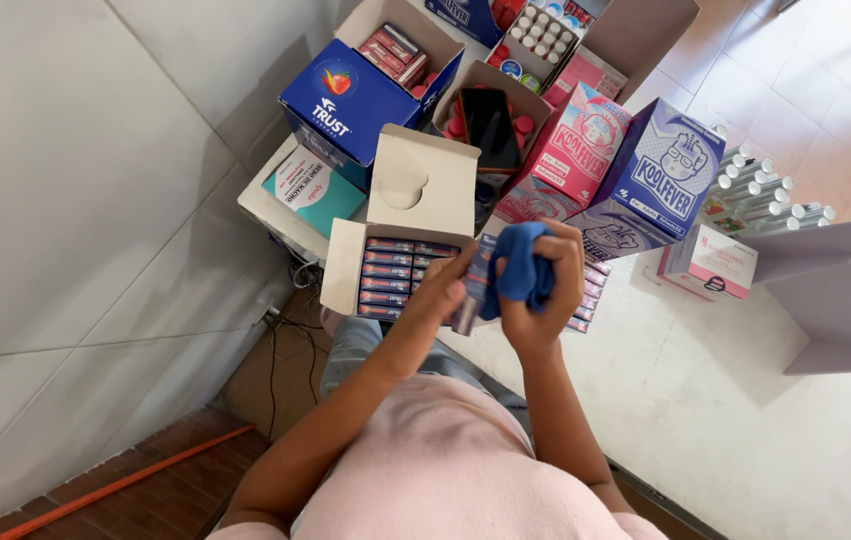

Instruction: Cleaning and organizing small product boxes in a pharmacy storage area.

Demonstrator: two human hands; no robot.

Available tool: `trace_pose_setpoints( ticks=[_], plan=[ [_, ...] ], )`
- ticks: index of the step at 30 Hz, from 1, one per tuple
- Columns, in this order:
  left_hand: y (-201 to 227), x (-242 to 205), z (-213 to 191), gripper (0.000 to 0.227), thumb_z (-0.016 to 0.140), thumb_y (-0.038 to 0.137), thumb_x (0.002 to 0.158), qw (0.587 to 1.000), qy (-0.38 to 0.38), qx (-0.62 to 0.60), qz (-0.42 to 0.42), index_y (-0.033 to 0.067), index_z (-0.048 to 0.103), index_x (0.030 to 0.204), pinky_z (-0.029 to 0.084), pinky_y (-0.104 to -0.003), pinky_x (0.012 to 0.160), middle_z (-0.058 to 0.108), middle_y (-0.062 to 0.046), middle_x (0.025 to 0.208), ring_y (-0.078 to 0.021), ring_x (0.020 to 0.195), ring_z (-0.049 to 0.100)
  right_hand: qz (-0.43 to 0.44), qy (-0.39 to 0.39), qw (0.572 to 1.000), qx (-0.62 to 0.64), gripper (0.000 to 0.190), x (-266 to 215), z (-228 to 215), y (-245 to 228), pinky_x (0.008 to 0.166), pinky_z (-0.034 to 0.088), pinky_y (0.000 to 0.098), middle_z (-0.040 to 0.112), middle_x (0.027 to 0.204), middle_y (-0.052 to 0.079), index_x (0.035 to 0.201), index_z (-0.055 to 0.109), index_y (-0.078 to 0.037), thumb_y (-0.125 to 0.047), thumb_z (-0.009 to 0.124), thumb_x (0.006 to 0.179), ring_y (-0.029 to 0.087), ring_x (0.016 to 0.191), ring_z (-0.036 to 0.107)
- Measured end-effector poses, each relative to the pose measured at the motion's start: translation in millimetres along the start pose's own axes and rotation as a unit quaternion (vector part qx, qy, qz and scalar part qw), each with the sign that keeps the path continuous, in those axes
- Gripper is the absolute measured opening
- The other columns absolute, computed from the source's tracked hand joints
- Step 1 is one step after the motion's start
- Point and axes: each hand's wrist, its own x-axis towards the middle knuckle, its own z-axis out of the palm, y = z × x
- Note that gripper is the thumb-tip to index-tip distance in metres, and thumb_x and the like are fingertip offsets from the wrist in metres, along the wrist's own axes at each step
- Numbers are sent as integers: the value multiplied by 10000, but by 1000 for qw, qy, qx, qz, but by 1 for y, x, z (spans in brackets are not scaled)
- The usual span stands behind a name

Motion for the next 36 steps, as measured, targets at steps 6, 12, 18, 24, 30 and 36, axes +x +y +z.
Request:
trace_pose_setpoints(
  ticks=[6,12,18,24,30,36],
  plan=[
    [32,-7,-29,710,623,421,962,973,-41,-225,14,63,478,1558,482,-363,981,608,-113,1320,-202,1170,590,-173,-212,962,-25,342,-13,7,-13,770,490,376,674,1058,193,935,654,-29,-41,782,618,308,833,606],
    [42,-18,-17,516,664,107,988,995,-5,-9,101,44,561,1489,481,-297,1080,576,-76,1394,-155,1240,581,-76,-49,995,-47,338,-25,-1,21,922,500,379,641,1117,165,1036,563,-59,-60,791,785,298,1008,625],
    [45,-21,-10,450,574,-66,864,996,53,-14,64,21,598,1305,590,-305,932,694,-112,1241,-138,1044,675,75,54,975,203,316,-33,2,35,923,506,330,594,1171,122,1178,597,-46,-151,738,915,197,1039,585],
    [49,0,-32,403,587,-100,936,980,83,-81,162,-11,561,1329,534,-323,1082,654,-123,1286,-157,1189,631,87,-174,970,142,279,-69,-3,49,984,457,340,633,1168,123,1037,595,-54,-90,779,831,219,1061,602],
    [72,25,-37,272,714,-18,831,915,52,400,18,63,628,1077,548,-395,837,654,-70,1070,-259,995,692,183,-36,980,70,259,-65,-56,93,1010,453,318,628,1168,79,1061,601,-26,-8,729,837,175,1084,581],
    [-4,50,-59,219,676,-66,807,890,-11,424,169,43,616,987,521,-450,878,639,-87,1072,-326,1043,644,213,-2,977,12,201,-76,-87,96,941,481,292,640,1054,48,1022,605,-47,0,715,861,153,998,590]
  ],
)
